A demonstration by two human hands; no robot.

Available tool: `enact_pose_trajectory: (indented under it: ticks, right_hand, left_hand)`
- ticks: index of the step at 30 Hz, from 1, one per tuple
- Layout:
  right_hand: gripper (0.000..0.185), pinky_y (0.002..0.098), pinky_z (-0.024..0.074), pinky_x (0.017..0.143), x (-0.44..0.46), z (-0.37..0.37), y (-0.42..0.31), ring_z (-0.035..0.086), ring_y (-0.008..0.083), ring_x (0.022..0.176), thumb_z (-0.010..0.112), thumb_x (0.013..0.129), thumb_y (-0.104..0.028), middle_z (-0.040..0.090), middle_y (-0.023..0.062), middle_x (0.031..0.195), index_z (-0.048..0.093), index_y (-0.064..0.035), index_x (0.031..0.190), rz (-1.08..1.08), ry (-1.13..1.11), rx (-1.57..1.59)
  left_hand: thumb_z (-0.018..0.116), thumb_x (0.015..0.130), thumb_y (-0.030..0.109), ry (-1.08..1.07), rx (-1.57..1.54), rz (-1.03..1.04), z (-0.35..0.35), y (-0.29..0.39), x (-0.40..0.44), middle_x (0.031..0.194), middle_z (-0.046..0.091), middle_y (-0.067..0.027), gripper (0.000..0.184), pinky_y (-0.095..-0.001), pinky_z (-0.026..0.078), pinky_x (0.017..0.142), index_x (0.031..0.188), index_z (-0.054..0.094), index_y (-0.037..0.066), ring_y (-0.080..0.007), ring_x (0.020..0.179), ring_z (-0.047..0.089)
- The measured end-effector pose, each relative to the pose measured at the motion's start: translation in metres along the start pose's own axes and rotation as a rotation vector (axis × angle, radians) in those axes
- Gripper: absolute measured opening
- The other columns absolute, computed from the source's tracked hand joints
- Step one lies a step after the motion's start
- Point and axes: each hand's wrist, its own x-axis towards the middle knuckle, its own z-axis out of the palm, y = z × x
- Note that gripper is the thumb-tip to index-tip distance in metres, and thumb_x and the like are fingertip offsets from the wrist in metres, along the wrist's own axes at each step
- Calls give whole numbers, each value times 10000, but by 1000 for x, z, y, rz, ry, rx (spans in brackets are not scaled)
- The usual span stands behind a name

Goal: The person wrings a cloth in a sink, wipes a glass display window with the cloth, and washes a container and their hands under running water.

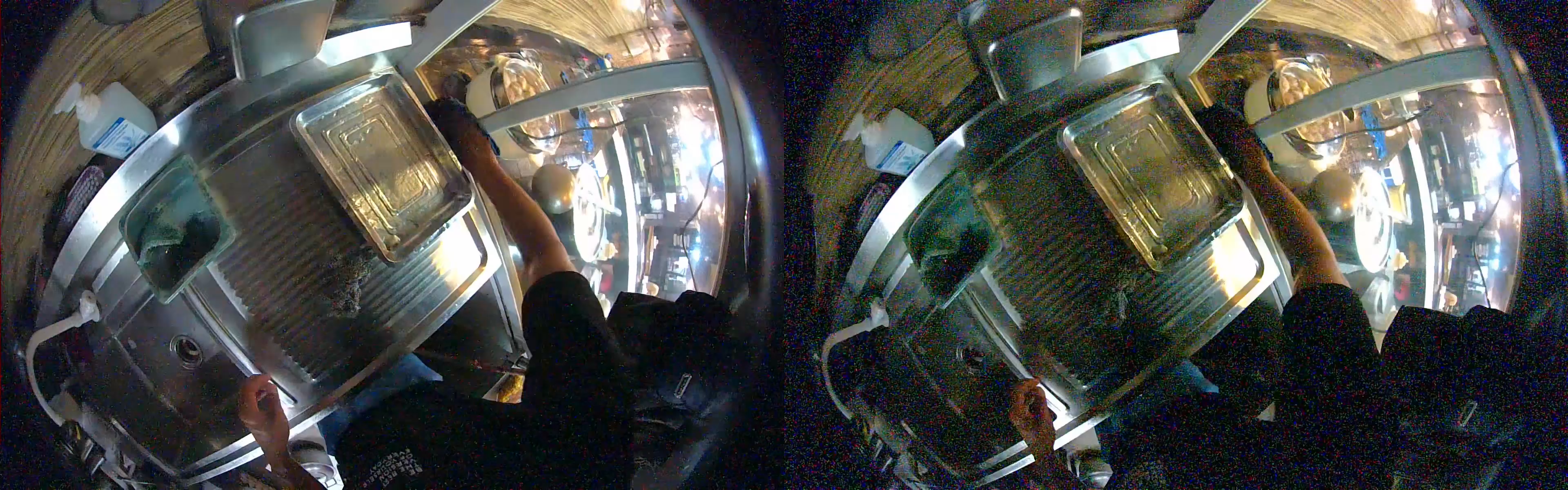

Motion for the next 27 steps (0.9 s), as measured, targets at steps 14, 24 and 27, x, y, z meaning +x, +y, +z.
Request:
enact_pose_trajectory:
  ticks: [14,24,27]
  right_hand:
    - [529,597,301,1146,-64,-272,142,403,431,1395,543,950,-262,464,233,1497,516,-62,1439,361,1133,-953]
    - [521,485,404,1133,-158,67,4,548,375,1299,528,913,-81,556,191,1443,552,-101,1433,256,117,59]
    - [431,463,466,1083,-187,36,-21,592,379,1230,564,935,-202,599,194,1372,627,-124,1354,418,-92,281]
  left_hand:
    - [631,973,109,-66,-28,202,-12,11,27,1002,658,-106,152,-328,525,782,1084,648,7,-203,891,632]
    - [631,976,173,-83,93,238,-23,5,19,1016,642,-104,164,-343,493,761,1049,649,26,-202,883,597]
    - [623,975,164,-23,47,253,-27,10,11,1014,645,-100,154,-337,485,768,1038,650,25,-196,879,590]
